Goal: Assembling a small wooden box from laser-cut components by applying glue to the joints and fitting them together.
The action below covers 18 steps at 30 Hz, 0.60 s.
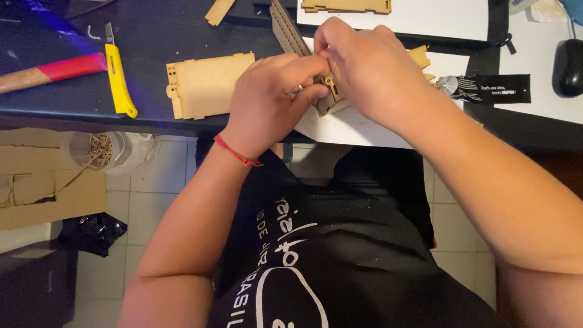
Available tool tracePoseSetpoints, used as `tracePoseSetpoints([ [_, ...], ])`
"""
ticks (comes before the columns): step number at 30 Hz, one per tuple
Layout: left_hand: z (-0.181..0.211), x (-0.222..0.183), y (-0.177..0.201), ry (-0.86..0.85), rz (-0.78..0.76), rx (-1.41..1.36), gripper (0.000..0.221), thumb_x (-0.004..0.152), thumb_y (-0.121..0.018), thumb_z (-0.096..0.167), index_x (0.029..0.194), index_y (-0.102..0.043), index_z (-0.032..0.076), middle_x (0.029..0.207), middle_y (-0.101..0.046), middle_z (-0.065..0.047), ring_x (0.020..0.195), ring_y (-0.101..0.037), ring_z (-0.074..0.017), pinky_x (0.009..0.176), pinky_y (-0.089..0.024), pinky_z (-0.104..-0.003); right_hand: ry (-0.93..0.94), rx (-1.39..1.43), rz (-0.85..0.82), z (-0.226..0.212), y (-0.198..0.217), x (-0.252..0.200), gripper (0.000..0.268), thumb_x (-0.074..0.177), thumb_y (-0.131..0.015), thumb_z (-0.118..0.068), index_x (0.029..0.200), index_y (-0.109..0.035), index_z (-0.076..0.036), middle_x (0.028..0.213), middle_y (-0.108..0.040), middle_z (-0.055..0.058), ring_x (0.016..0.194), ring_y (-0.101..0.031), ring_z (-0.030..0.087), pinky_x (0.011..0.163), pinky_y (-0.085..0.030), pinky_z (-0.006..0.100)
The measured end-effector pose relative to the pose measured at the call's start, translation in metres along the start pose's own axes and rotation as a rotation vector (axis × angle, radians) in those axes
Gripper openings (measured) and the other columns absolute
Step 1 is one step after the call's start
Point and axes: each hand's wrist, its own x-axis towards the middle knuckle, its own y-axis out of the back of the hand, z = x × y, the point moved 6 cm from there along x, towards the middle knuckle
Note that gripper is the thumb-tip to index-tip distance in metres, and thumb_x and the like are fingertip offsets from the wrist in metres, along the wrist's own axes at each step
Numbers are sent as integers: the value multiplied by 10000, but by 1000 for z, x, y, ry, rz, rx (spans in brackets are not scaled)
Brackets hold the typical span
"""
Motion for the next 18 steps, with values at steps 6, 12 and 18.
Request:
tracePoseSetpoints([
  [6,-1,8,3,-128,-32,-7,158,817,-683,79,923,-609,170,715,-557,-8,655,-524,-280,561,-381,-397,-313,111,-188,-6,9,3,97,1022,-404,-74,1060,-471,-133,604,-510,101,553,-439,306,522,-326,465],
  [12,-6,7,5,-192,-18,-153,260,851,-779,24,1067,-650,93,808,-623,-20,724,-580,-257,631,-438,-372,-180,104,-73,-1,5,1,127,1020,-457,1,1068,-468,-116,593,-473,65,526,-372,371,630,-393,475],
  [18,-6,7,5,-197,17,-117,178,909,-782,89,1019,-643,107,787,-567,-47,699,-529,-285,612,-425,-388,-231,98,-188,-3,5,4,102,1043,-382,-83,1104,-463,-81,573,-519,88,545,-438,380,733,-422,462],
])
